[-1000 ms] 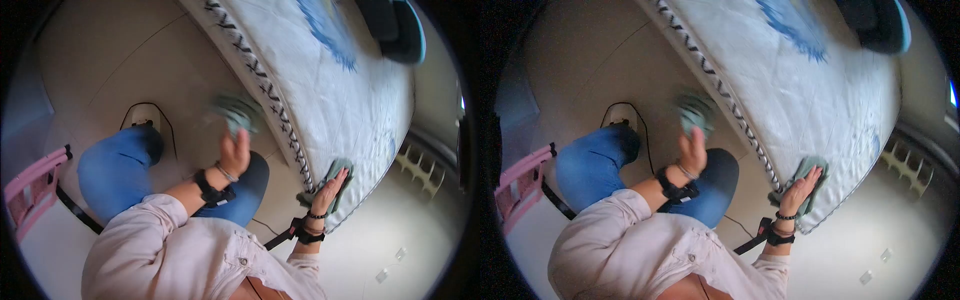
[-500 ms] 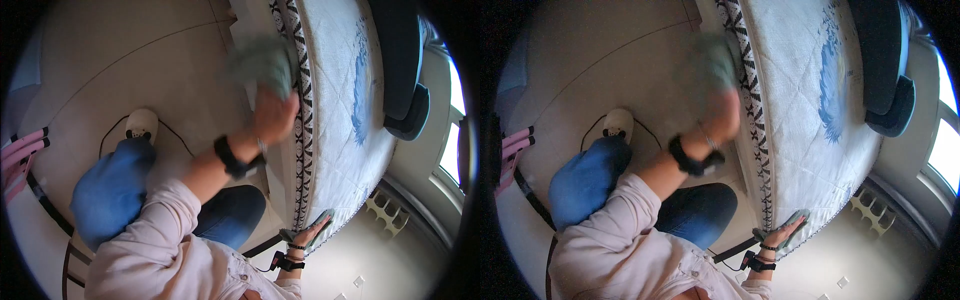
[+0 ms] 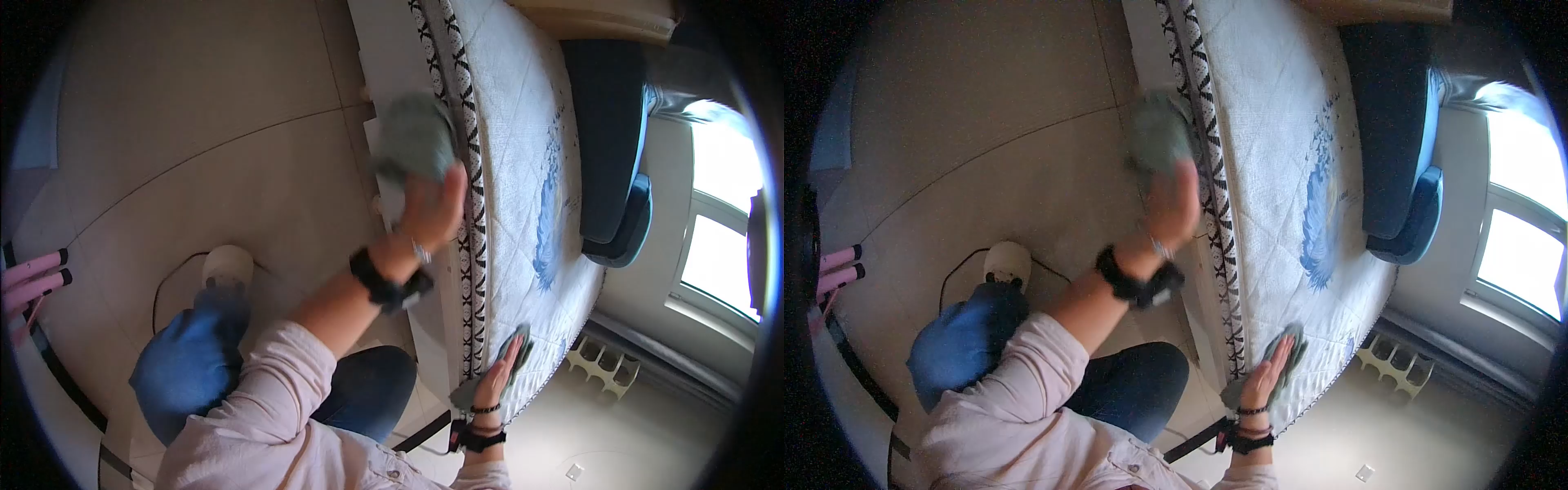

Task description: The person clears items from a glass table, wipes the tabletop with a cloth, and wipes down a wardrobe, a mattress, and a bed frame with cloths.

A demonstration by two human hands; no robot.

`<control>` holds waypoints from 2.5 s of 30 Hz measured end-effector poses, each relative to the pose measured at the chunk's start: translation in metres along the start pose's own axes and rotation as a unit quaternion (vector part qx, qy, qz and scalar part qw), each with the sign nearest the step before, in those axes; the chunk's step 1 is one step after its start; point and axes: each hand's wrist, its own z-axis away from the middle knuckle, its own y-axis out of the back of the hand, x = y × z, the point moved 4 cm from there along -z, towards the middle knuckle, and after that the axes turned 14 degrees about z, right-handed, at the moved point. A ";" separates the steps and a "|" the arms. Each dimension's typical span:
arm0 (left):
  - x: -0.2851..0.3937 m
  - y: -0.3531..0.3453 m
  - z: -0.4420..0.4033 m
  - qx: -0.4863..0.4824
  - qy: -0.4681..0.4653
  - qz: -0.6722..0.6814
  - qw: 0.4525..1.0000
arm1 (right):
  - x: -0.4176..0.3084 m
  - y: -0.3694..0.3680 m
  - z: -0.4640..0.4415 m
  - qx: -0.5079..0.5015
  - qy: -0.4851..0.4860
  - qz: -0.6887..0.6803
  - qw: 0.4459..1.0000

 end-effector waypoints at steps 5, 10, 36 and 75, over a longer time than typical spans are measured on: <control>-0.014 -0.022 0.042 0.122 -0.203 0.083 0.968 | -0.037 0.001 -0.053 -0.010 0.064 0.023 0.998; -0.012 -0.033 0.061 0.046 -0.221 0.043 0.973 | -0.047 0.002 -0.055 -0.020 0.072 0.034 0.997; -0.055 -0.071 0.109 0.084 -0.215 0.006 0.973 | -0.043 -0.003 -0.052 0.028 0.070 0.017 0.997; -0.059 0.133 -0.194 0.124 -0.137 -0.234 0.954 | -0.145 0.005 -0.156 0.011 0.054 -0.038 0.998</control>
